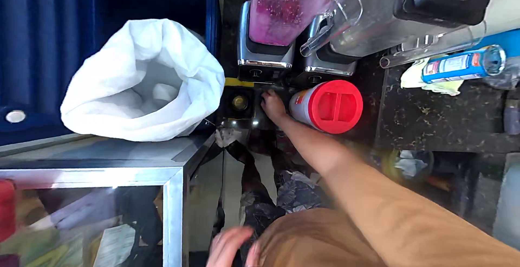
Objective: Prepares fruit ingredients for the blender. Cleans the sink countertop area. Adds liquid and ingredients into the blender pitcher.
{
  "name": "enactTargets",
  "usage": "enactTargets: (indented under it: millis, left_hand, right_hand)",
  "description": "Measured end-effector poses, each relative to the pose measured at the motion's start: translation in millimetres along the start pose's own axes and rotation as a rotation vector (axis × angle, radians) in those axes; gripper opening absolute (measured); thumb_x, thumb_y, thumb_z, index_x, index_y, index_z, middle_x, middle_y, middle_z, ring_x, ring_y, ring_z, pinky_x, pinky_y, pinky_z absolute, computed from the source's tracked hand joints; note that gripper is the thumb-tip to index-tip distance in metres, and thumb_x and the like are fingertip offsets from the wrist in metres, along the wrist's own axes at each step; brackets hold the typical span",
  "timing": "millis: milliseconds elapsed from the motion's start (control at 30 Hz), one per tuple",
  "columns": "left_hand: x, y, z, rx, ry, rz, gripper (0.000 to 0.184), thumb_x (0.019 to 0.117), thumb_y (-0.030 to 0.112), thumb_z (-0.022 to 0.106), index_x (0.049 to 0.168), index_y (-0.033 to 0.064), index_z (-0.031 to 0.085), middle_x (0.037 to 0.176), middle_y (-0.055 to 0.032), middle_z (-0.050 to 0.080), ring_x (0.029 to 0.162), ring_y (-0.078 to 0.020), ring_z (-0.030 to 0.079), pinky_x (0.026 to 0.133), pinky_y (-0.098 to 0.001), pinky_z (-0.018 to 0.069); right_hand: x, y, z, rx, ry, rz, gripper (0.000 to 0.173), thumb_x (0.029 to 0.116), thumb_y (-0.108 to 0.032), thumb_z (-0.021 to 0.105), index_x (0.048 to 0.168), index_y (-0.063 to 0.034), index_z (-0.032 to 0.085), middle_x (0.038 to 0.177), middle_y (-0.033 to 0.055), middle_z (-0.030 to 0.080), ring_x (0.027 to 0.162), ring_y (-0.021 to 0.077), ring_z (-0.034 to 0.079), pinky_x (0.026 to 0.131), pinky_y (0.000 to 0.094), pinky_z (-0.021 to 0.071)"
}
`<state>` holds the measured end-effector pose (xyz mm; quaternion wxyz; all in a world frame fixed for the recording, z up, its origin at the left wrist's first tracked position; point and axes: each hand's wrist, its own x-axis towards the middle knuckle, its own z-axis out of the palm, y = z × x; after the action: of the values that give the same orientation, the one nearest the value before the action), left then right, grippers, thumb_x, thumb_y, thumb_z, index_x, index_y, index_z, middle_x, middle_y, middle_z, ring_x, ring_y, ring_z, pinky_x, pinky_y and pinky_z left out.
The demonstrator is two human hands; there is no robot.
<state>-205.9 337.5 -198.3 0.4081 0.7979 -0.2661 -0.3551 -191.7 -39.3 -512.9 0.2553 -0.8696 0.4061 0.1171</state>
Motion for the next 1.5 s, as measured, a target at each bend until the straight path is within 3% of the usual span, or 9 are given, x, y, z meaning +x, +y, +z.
enactTargets:
  millis: [200, 367, 600, 933, 1033, 1100, 1233, 1367, 1500]
  left_hand:
    - [145.2, -124.1, 142.1, -0.494, -0.124, -0.383, 0.029, 0.0999, 0.01, 0.061, 0.126, -0.0007, 0.063, 0.112, -0.0121, 0.071, 0.097, -0.0198, 0.071, 0.086, -0.0364, 0.0612]
    - [209.8, -148.1, 169.6, -0.557, -0.11, -0.529, 0.029, 0.1046, 0.01, 0.052, 0.129, -0.002, 0.06, 0.11, -0.0152, 0.072, 0.095, -0.0237, 0.072, 0.082, -0.0384, 0.0611]
    - [247.7, -168.1, 212.8, -0.971, -0.065, -0.87, 0.041, 0.1112, 0.018, 0.03, 0.14, -0.004, 0.048, 0.122, -0.0206, 0.067, 0.106, -0.0296, 0.07, 0.092, -0.046, 0.057]
    - [241.8, -185.9, 248.3, -1.183, 0.094, -0.874, 0.038, 0.1095, 0.028, 0.034, 0.112, 0.0045, 0.064, 0.092, -0.0076, 0.071, 0.081, -0.0182, 0.069, 0.072, -0.0373, 0.0589]
    - [203.4, -146.7, 252.5, -0.954, 0.044, -0.757, 0.033, 0.1101, 0.024, 0.034, 0.104, 0.0074, 0.063, 0.083, 0.0009, 0.069, 0.073, -0.0084, 0.067, 0.067, -0.0274, 0.0585]
    - [172.5, -115.9, 253.4, -0.878, -0.057, -0.68, 0.038, 0.1115, 0.022, 0.028, 0.106, 0.0071, 0.062, 0.088, 0.0015, 0.072, 0.082, -0.0103, 0.07, 0.079, -0.0324, 0.0602]
    - [124.1, -49.0, 287.2, -0.598, -0.395, -0.664, 0.042, 0.1117, 0.024, 0.021, 0.11, 0.0026, 0.058, 0.089, -0.002, 0.07, 0.084, -0.0149, 0.071, 0.082, -0.0361, 0.0607]
    - [85.5, 81.7, 388.4, -0.319, -0.749, -0.464, 0.039, 0.1103, 0.019, 0.031, 0.12, -0.007, 0.058, 0.101, -0.0116, 0.069, 0.093, -0.0191, 0.069, 0.088, -0.0391, 0.0583]
    - [32.3, 238.6, 534.0, -0.26, -1.171, -0.063, 0.045, 0.1109, 0.021, 0.028, 0.122, -0.0085, 0.06, 0.112, -0.0157, 0.068, 0.104, -0.0217, 0.067, 0.097, -0.04, 0.0547]
  right_hand:
    - [-1.0, 4.3, -0.1, 0.196, 0.033, 0.071, 0.019, 0.0923, -0.015, 0.068, 0.106, -0.003, 0.073, 0.117, 0.0171, 0.067, 0.106, 0.0321, 0.068, 0.091, 0.0515, 0.0587]
    - [-9.4, 6.9, 14.5, 0.223, 0.065, 0.08, 0.025, 0.0923, -0.014, 0.068, 0.115, -0.0057, 0.072, 0.122, 0.0156, 0.065, 0.109, 0.0311, 0.067, 0.092, 0.0502, 0.0588]
    - [-33.4, 12.1, 7.2, 0.232, -0.009, 0.086, 0.016, 0.0877, -0.014, 0.073, 0.099, -0.0035, 0.071, 0.112, 0.0183, 0.066, 0.096, 0.0365, 0.069, 0.076, 0.0576, 0.0595]
    - [-140.9, 32.1, 40.4, 0.311, -0.392, -0.177, 0.031, 0.1016, -0.021, 0.057, 0.126, -0.0067, 0.069, 0.136, 0.0148, 0.062, 0.128, 0.0302, 0.059, 0.11, 0.0479, 0.0484]
    - [-189.4, 45.7, 14.7, 0.544, -0.198, -0.101, 0.03, 0.0946, -0.014, 0.067, 0.124, -0.0112, 0.072, 0.13, 0.0117, 0.066, 0.123, 0.0258, 0.062, 0.108, 0.0438, 0.0507]
    - [-231.7, 63.9, -8.3, 0.842, -0.044, 0.062, 0.024, 0.0934, -0.009, 0.066, 0.116, -0.0056, 0.073, 0.117, 0.0138, 0.069, 0.11, 0.0248, 0.066, 0.099, 0.0424, 0.0555]
    - [-341.4, 141.0, -45.7, 1.44, 0.127, 0.715, 0.032, 0.1001, -0.02, 0.065, 0.122, 0.0031, 0.066, 0.112, 0.0197, 0.071, 0.1, 0.0278, 0.07, 0.091, 0.0464, 0.0575]
    - [-459.9, 266.1, -85.1, 1.604, 0.515, 1.114, 0.034, 0.1042, -0.02, 0.057, 0.129, 0.0017, 0.061, 0.109, 0.019, 0.07, 0.092, 0.0264, 0.07, 0.085, 0.0446, 0.0585]
    - [-587.6, 379.7, -164.0, 1.455, 1.103, 1.151, 0.034, 0.1067, -0.017, 0.05, 0.132, 0.005, 0.057, 0.111, 0.0189, 0.068, 0.094, 0.0237, 0.069, 0.086, 0.0416, 0.0596]
